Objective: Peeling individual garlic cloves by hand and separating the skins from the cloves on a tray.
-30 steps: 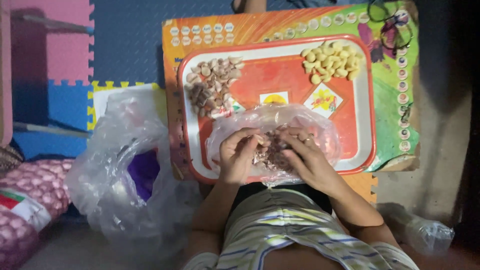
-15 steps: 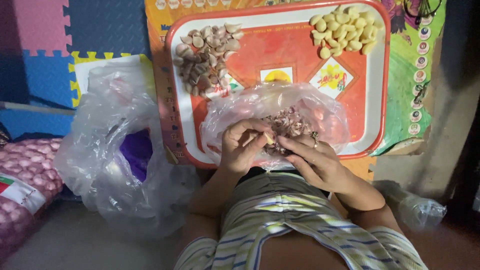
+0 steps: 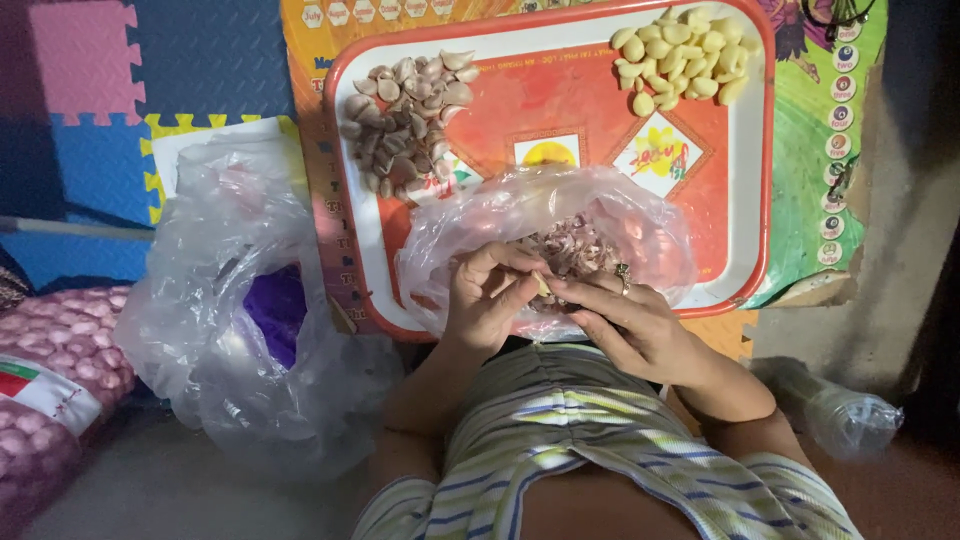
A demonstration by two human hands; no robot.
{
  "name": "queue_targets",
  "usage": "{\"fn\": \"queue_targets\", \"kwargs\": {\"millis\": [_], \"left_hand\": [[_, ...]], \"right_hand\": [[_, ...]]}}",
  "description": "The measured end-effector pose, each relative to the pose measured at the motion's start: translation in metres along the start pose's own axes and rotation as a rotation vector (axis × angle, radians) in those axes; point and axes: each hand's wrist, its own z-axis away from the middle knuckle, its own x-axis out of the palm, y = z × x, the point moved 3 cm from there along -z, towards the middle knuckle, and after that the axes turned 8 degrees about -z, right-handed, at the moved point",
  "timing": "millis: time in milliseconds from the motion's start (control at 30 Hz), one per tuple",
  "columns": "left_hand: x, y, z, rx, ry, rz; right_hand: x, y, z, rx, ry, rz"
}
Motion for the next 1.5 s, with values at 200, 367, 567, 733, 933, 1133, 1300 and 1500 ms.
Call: {"fn": "queue_targets", "kwargs": {"millis": [200,367,567,733,933,1133,1300,1500], "left_hand": [[0.003,-0.002,0.002,0.018,0.025,0.058],[0.005,0.001,0.002,0.049,0.031,0.01],[0.001,-0.001,-0.001,-0.001,0.005,0.02],[0.0,-0.004,-0.002,-0.065,-0.048,0.045],[0.003,-0.007,-0.004,-0.085,-0.084,0.08],[0.003,0.002,-0.005,-0.19,-0.107,0.085],[-0.001,0.001,-0.007,-0.139,-0.133,-0.06],[0.01,0.017,-0.006,-0.03,-0.125,-0.166]], "right_hand": [[0.0,0.001,0.004,-0.026,-0.006,0.086],[0.001,0.0,-0.002,-0.029,0.007,0.082],[-0.005,0.008,0.002,0.087,0.03,-0.211],[-0.009,0.025,0.021,0.233,0.075,-0.655],[-0.013,0.036,0.03,0.334,0.133,-0.979],[-0.014,0.038,0.032,0.323,0.128,-0.867],[-0.01,0.033,0.028,0.36,0.102,-0.813],[-0.009,0.03,0.029,0.35,0.07,-0.809]]}}
